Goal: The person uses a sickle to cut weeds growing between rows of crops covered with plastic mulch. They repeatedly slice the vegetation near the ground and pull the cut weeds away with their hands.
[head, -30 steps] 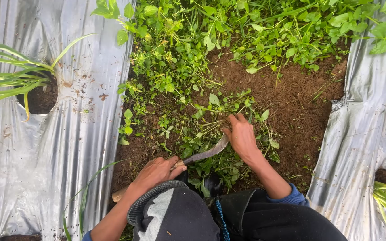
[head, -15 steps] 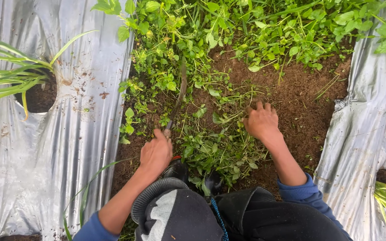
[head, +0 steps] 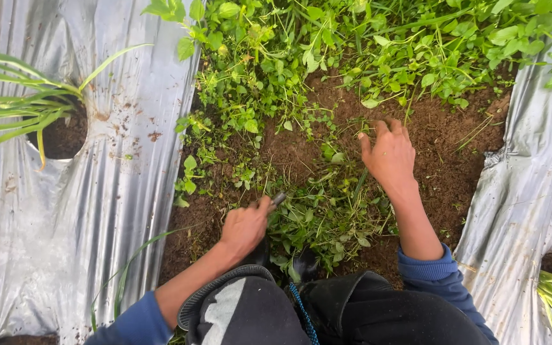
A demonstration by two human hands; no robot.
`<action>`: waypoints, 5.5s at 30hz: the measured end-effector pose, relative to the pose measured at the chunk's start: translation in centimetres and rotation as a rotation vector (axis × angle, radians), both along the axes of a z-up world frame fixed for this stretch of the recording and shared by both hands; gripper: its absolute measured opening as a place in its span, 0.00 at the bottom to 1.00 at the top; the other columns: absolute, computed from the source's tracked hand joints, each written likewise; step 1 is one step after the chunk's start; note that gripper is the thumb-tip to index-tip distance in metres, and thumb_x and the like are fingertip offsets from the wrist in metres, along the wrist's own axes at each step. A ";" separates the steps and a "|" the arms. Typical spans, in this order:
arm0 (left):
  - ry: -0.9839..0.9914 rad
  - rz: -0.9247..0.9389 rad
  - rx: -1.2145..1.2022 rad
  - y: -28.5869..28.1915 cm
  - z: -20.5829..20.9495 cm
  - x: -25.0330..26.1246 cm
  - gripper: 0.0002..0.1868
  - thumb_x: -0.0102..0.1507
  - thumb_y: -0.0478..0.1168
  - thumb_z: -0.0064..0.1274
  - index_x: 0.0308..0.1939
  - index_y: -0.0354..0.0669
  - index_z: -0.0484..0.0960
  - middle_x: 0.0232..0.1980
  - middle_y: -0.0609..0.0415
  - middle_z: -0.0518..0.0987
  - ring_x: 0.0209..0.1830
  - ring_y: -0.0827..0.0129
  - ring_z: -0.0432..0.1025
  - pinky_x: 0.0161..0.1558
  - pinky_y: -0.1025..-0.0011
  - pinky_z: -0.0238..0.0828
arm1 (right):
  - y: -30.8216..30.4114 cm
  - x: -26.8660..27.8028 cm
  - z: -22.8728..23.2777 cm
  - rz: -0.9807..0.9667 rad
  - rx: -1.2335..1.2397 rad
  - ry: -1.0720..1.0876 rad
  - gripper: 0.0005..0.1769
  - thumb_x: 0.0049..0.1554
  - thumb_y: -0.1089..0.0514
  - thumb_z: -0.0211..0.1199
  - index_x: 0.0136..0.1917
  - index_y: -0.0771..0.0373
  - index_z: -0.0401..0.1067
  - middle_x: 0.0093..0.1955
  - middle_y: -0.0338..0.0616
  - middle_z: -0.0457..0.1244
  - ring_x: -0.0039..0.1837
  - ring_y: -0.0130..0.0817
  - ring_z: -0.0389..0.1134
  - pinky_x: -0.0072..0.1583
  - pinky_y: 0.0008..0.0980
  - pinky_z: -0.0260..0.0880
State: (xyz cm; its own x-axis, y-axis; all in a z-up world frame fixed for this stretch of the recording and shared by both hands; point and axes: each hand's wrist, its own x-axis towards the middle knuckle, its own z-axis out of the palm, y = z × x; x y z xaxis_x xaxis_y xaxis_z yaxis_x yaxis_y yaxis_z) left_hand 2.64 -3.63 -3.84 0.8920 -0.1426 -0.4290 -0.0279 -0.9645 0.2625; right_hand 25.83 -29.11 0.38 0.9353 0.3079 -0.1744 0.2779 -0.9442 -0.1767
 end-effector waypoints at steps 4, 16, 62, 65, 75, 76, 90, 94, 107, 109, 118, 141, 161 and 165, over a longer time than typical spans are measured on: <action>0.087 0.181 -0.160 2.7 2.9 -1.2 0.14 0.73 0.45 0.38 0.55 0.40 0.70 0.32 0.41 0.84 0.28 0.51 0.83 0.30 0.56 0.82 | 0.5 1.1 -3.6 0.050 -0.020 0.032 0.18 0.66 0.55 0.62 0.64 0.66 0.77 0.62 0.67 0.65 0.63 0.63 0.70 0.57 0.60 0.76; 0.345 0.253 0.004 1.1 -3.7 -1.3 0.22 0.69 0.37 0.37 0.62 0.20 0.65 0.31 0.36 0.82 0.29 0.49 0.81 0.29 0.54 0.80 | -0.3 -0.9 -7.7 0.312 -0.546 0.574 0.20 0.59 0.47 0.58 0.54 0.60 0.83 0.54 0.56 0.73 0.59 0.52 0.75 0.62 0.52 0.74; 0.659 0.468 -0.317 3.0 -0.6 -7.2 0.39 0.73 0.64 0.23 0.66 0.33 0.72 0.55 0.25 0.78 0.61 0.30 0.72 0.60 0.42 0.70 | -2.5 -1.8 -3.6 -0.122 -0.200 0.487 0.30 0.69 0.45 0.52 0.66 0.76 0.74 0.52 0.75 0.70 0.58 0.72 0.72 0.58 0.71 0.73; 0.680 0.482 -0.307 2.0 -1.7 -6.9 0.41 0.73 0.65 0.21 0.68 0.34 0.71 0.56 0.25 0.77 0.62 0.31 0.72 0.60 0.43 0.71 | -2.6 -2.0 -3.5 -0.132 -0.197 0.479 0.30 0.69 0.45 0.53 0.66 0.76 0.73 0.53 0.75 0.69 0.59 0.72 0.72 0.58 0.71 0.73; 0.623 0.575 -0.397 4.1 0.3 -9.7 0.28 0.74 0.61 0.29 0.44 0.44 0.75 0.30 0.52 0.78 0.33 0.58 0.76 0.51 0.49 0.78 | -0.6 -1.9 -1.7 -0.272 -0.261 0.556 0.26 0.71 0.40 0.51 0.51 0.67 0.73 0.40 0.50 0.69 0.46 0.50 0.72 0.56 0.54 0.75; 0.618 0.572 -0.395 4.2 1.5 -8.5 0.28 0.74 0.61 0.29 0.44 0.44 0.75 0.30 0.52 0.78 0.33 0.58 0.76 0.51 0.49 0.78 | -0.2 -1.7 -1.6 -0.274 -0.256 0.551 0.26 0.71 0.40 0.51 0.51 0.67 0.73 0.40 0.50 0.69 0.46 0.50 0.72 0.56 0.54 0.75; 0.716 0.581 -0.509 5.7 4.0 -8.5 0.46 0.73 0.68 0.20 0.71 0.26 0.64 0.62 0.23 0.75 0.67 0.29 0.67 0.64 0.31 0.66 | 1.1 -2.9 -2.0 -0.009 -0.086 0.089 0.22 0.62 0.51 0.64 0.60 0.73 0.77 0.50 0.64 0.68 0.53 0.62 0.74 0.48 0.59 0.78; 0.685 0.532 -0.624 5.1 5.6 -6.2 0.43 0.73 0.64 0.23 0.69 0.26 0.68 0.62 0.23 0.75 0.66 0.28 0.68 0.64 0.31 0.66 | 3.9 -4.1 -2.3 0.037 0.016 0.052 0.18 0.63 0.58 0.62 0.61 0.72 0.77 0.51 0.62 0.66 0.55 0.55 0.72 0.51 0.53 0.80; 0.412 0.425 -0.069 1.2 -5.4 -5.4 0.25 0.73 0.46 0.33 0.64 0.25 0.61 0.36 0.36 0.82 0.40 0.45 0.82 0.37 0.52 0.82 | 2.9 -5.9 -5.5 0.087 0.208 0.115 0.14 0.64 0.58 0.61 0.60 0.66 0.77 0.47 0.53 0.66 0.52 0.52 0.73 0.48 0.50 0.78; 0.371 0.355 -0.069 0.8 -7.5 -5.1 0.25 0.73 0.42 0.33 0.66 0.21 0.60 0.35 0.36 0.83 0.37 0.46 0.82 0.33 0.54 0.83 | 2.6 -5.7 -5.2 0.080 0.213 0.112 0.14 0.64 0.59 0.60 0.60 0.67 0.77 0.47 0.53 0.66 0.52 0.52 0.73 0.48 0.49 0.78; 0.518 0.214 -0.263 -2.5 -5.9 -5.0 0.28 0.75 0.52 0.28 0.72 0.33 0.59 0.46 0.29 0.79 0.47 0.38 0.79 0.42 0.47 0.83 | 2.9 -4.1 -3.2 0.045 0.231 0.001 0.11 0.65 0.60 0.60 0.58 0.65 0.78 0.46 0.50 0.66 0.50 0.50 0.74 0.47 0.47 0.78; 0.066 0.685 -0.929 4.0 4.3 3.3 0.31 0.74 0.52 0.43 0.66 0.23 0.65 0.27 0.43 0.77 0.19 0.68 0.74 0.24 0.66 0.72 | 11.9 0.0 -0.6 0.311 0.904 -0.116 0.24 0.62 0.67 0.67 0.68 0.80 0.67 0.59 0.70 0.63 0.60 0.60 0.70 0.59 0.51 0.77; -0.099 0.801 -0.714 12.8 18.4 -0.8 0.21 0.70 0.45 0.49 0.57 0.28 0.72 0.20 0.48 0.74 0.15 0.64 0.73 0.21 0.66 0.70 | 20.9 -8.6 0.5 1.072 0.419 -0.179 0.19 0.68 0.49 0.55 0.63 0.61 0.75 0.66 0.52 0.66 0.59 0.39 0.72 0.55 0.32 0.75; -0.157 0.921 -0.541 14.2 18.7 -2.1 0.24 0.70 0.51 0.51 0.59 0.34 0.73 0.21 0.47 0.79 0.21 0.64 0.76 0.26 0.63 0.72 | 24.9 -10.5 -0.2 0.890 0.278 -0.164 0.37 0.68 0.53 0.54 0.82 0.72 0.48 0.76 0.70 0.55 0.55 0.42 0.73 0.42 0.29 0.77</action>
